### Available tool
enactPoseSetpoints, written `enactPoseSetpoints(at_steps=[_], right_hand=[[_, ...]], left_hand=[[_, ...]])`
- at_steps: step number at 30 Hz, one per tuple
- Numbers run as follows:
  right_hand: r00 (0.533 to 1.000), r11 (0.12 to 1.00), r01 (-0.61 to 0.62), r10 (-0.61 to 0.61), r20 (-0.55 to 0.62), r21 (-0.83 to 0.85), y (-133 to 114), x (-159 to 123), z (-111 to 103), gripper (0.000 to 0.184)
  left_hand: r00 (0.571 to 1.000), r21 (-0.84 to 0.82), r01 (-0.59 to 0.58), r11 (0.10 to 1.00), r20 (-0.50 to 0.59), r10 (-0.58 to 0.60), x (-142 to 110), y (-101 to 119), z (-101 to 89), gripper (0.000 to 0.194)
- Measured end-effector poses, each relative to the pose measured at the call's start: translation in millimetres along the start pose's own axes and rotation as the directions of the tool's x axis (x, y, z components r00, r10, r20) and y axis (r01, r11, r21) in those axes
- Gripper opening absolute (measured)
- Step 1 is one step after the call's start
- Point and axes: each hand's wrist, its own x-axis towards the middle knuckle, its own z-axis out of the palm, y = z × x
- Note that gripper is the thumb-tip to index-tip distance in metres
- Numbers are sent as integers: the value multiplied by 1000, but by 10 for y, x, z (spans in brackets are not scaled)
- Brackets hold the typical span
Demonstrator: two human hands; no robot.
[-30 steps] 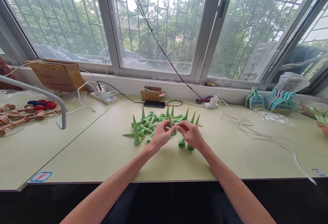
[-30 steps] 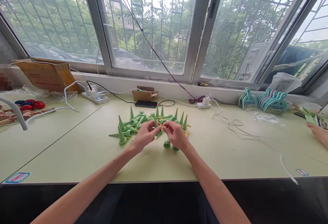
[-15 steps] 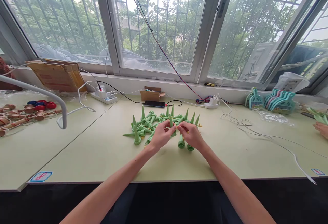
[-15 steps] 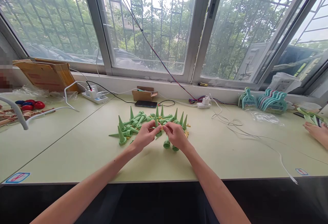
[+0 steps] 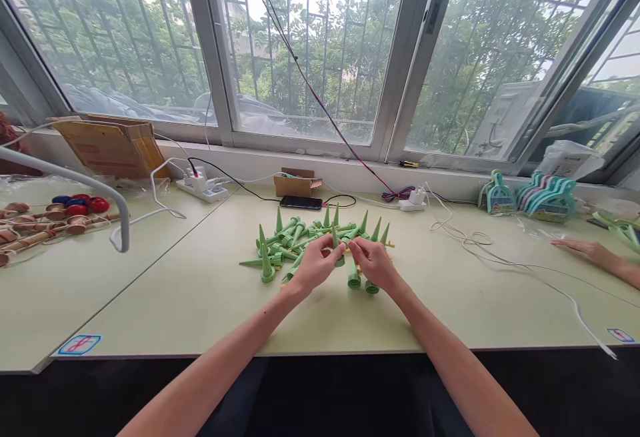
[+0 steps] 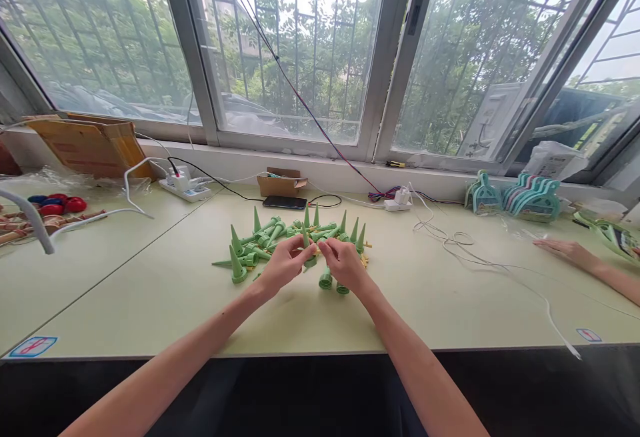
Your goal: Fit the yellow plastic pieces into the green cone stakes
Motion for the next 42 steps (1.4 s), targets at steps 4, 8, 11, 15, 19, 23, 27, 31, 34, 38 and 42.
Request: enactPoseSetpoints(at_steps=[4, 8, 11, 15, 19, 23, 27, 31, 34, 38, 42], right_hand=[[1000, 999, 3, -4, 12, 33, -40, -4, -21, 30], [999, 998, 33, -36, 38, 57, -36, -6, -24, 23], [998, 997, 46, -50, 49, 63, -25, -9, -17, 21], [998, 998, 44, -46, 39, 48, -13, -8, -7, 23], [999, 999, 38, -39, 30, 29, -3, -2, -3, 26], [999, 999, 29, -30, 30, 28, 6, 1, -6, 29], [1000, 1000, 17, -17, 26, 6, 16, 0, -5, 35], [1000, 1000, 14, -14, 9, -18, 3, -1, -11, 42], [1000, 1000, 14, -14, 13, -1, -23, 1, -24, 37], [999, 998, 29, -31, 40, 51, -44, 2, -32, 25], [998, 998, 40, -43, 52, 57, -36, -4, -23, 22]], left_hand=[[1000, 15, -11, 1000, -24, 11, 6, 4, -2, 34], [999, 18, -9, 1000, -36, 10, 10, 10, -4, 33], [999, 15, -6, 1000, -41, 7, 12, 3, -3, 34], [999, 18, -13, 1000, -37, 14, 16, -15, -4, 36], [999, 30, -16, 999, -35, 17, 16, -18, -4, 37], [999, 36, -14, 999, -34, 16, 11, -5, -2, 37], [999, 48, -6, 999, -37, 8, 4, 4, 2, 38], [1000, 46, -1, 999, -31, 3, 4, -2, 2, 39], [999, 44, -7, 999, -31, 8, 10, -9, -2, 38], [999, 37, -7, 999, -42, 8, 16, -11, -6, 36], [999, 19, -2, 1000, -49, 3, 16, -7, -6, 37]])
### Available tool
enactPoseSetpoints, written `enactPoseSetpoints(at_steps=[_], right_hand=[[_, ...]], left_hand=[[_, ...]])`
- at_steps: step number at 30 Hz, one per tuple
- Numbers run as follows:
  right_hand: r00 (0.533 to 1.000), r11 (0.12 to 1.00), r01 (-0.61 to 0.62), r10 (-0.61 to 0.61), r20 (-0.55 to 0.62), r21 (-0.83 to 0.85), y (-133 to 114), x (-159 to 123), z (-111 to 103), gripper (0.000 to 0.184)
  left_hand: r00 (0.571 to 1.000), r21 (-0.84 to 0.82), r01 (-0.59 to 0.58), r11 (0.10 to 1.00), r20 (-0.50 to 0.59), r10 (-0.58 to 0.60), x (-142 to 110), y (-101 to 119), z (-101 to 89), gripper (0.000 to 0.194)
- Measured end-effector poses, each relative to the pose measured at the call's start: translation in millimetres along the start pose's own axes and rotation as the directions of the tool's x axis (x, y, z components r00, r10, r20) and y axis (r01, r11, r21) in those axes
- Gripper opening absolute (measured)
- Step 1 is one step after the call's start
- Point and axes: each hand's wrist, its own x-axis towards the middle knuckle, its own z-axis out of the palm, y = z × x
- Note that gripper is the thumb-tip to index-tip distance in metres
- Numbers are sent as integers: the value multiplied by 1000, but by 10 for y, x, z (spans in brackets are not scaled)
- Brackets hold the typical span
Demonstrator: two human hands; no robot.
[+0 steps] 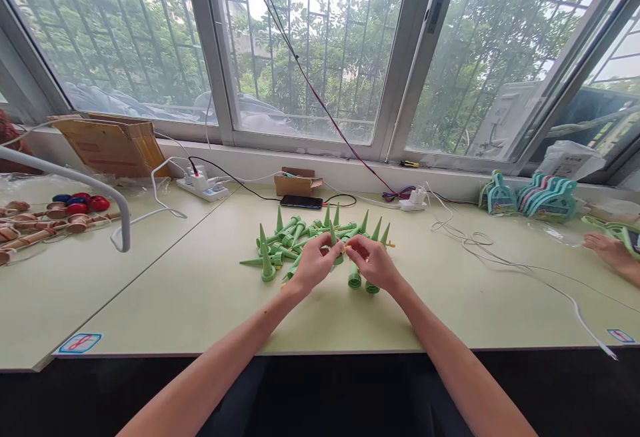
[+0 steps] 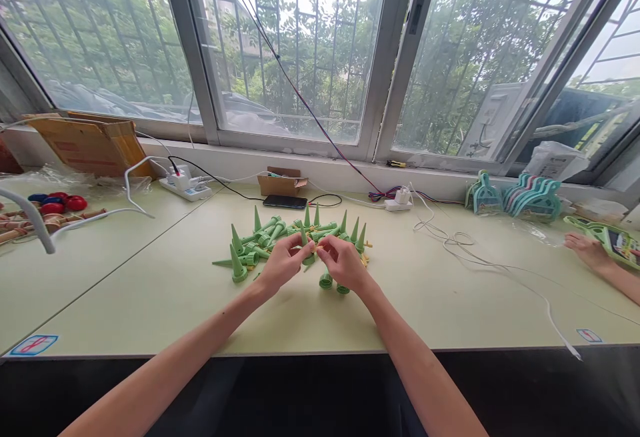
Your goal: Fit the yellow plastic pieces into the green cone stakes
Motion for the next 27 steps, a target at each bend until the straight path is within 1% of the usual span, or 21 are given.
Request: enactPoseSetpoints(at_steps=[6, 13, 15, 22, 27], right_hand=[[1000, 1000, -9, 9, -3, -27, -4, -7, -2, 27], [999, 997, -38, 38, -10, -60, 20, 0, 1, 43], [999, 998, -37, 36, -17, -57, 18, 2, 0, 44], [1000, 1000, -18, 18, -1, -3, 8, -4, 10, 28], [1000, 1000, -7, 7, 14, 8, 25, -6, 14, 25]], left_hand=[[1000, 0, -9, 1000, -5, 9, -7, 16, 3, 40], [1000, -10, 4, 1000, -12, -4, -14, 17, 7, 41], [1000, -14, 13, 1000, -9, -13, -14, 17, 5, 41], [1000, -6, -9, 1000, -18, 9, -5, 8, 1, 42], [1000, -3, -14, 1000, -17, 14, -7, 9, 6, 41]])
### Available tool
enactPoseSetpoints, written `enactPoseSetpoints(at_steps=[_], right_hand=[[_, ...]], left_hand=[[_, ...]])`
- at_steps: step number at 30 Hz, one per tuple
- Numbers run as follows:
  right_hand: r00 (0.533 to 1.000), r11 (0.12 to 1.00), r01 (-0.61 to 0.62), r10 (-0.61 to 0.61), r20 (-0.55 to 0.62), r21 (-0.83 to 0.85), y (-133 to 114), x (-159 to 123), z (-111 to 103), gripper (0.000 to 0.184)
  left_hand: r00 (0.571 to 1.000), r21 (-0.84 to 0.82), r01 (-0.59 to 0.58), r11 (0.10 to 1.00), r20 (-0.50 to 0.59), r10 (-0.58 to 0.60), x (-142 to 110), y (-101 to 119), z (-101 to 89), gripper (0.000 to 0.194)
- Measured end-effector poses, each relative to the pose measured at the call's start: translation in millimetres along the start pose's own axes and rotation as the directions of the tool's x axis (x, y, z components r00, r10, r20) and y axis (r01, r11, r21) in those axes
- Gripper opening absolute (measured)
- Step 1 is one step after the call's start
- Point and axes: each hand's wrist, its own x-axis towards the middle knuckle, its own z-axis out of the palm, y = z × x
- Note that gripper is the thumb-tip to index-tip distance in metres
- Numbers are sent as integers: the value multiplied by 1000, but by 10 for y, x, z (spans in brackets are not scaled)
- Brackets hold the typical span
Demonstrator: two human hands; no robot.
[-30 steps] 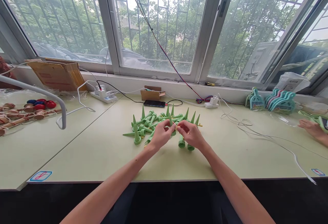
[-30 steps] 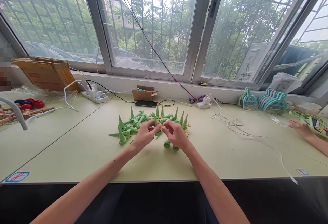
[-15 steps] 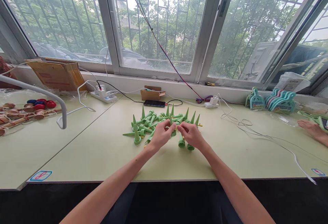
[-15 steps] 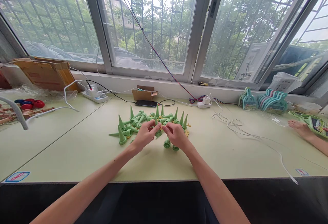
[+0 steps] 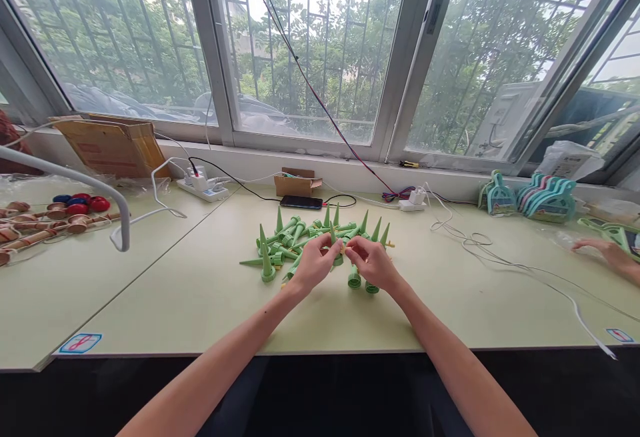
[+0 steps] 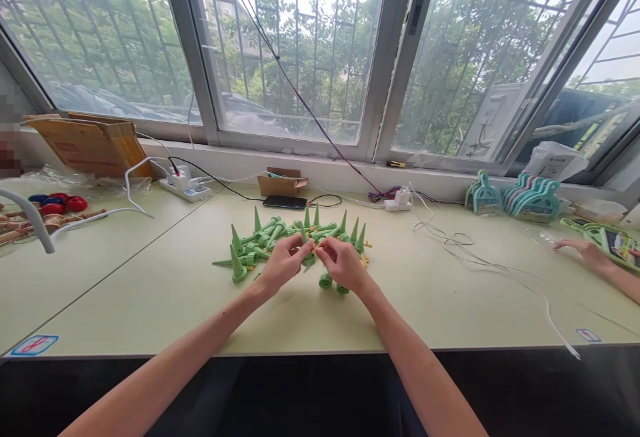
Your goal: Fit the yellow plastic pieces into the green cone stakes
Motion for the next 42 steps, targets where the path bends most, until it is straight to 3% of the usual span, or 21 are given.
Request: enactPoseSetpoints(at_steps=[15, 26, 42], right_hand=[[999, 996, -42, 41, -10, -81, 3, 6, -2, 45], [1000, 1000, -4, 4, 18, 1, 18, -10, -5, 23], [999, 996, -34, 34, -1, -88, 64, 2, 9, 47]], left_hand=[[1000, -2, 16, 1000, 25, -16, -2, -3, 5, 46], [1000, 9, -1, 1000, -1, 1, 9, -23, 8, 44], [1000, 36, -11, 999, 22, 10, 3, -24, 8, 43]])
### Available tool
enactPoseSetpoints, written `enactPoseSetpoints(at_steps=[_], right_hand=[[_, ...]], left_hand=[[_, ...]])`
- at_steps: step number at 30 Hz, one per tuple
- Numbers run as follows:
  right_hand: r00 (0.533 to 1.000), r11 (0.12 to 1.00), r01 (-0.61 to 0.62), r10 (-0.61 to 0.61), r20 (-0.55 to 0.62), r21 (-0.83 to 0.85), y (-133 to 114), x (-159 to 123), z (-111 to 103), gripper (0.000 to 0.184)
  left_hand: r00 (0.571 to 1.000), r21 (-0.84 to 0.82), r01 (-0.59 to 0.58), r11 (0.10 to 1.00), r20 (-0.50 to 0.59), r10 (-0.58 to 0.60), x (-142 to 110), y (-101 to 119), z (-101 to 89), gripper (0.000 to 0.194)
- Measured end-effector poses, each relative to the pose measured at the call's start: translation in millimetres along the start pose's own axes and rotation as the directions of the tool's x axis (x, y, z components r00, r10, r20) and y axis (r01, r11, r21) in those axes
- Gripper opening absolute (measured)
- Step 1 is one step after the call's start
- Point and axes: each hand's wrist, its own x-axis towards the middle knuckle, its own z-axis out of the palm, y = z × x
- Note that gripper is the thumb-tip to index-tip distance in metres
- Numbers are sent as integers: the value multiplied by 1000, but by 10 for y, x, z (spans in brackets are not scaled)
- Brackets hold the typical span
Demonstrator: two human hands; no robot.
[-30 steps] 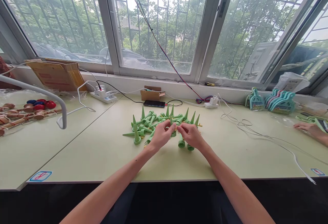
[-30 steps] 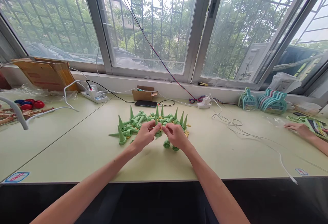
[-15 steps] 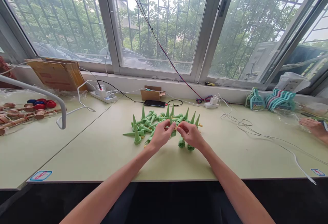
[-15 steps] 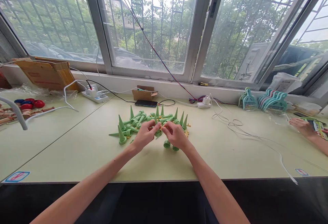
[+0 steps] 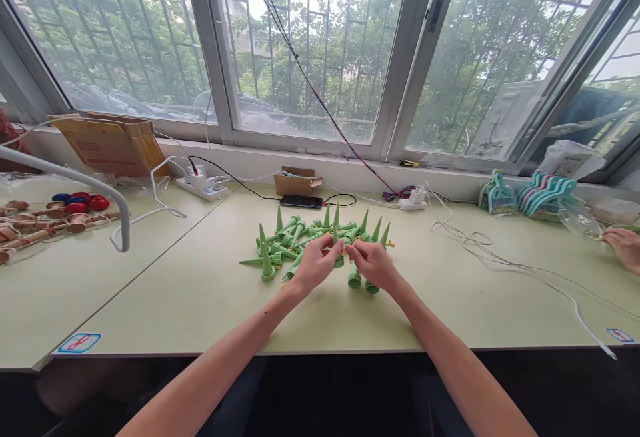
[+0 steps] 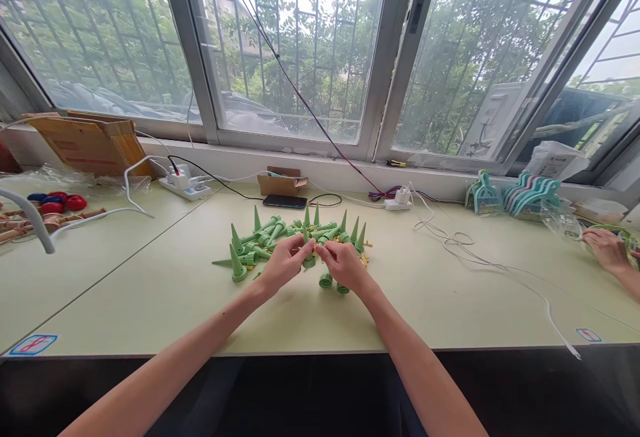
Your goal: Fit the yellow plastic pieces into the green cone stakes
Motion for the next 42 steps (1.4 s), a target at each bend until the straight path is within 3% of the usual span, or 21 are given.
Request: enactPoseSetpoints(at_steps=[13, 32, 42], right_hand=[[1000, 998, 11, -13, 27, 68, -52, -22, -16, 20], [1000, 1000, 5, -5, 10, 0, -10, -2, -12, 50], [998, 998, 32, -34, 50, 58, -67, -23, -25, 22]], left_hand=[[999, -29, 11, 1000, -39, -13, 5, -9, -1, 40], [997, 68, -77, 995, 12, 76, -7, -69, 1, 34], [994, 101, -93, 990, -47, 99, 6, -98, 6, 31]])
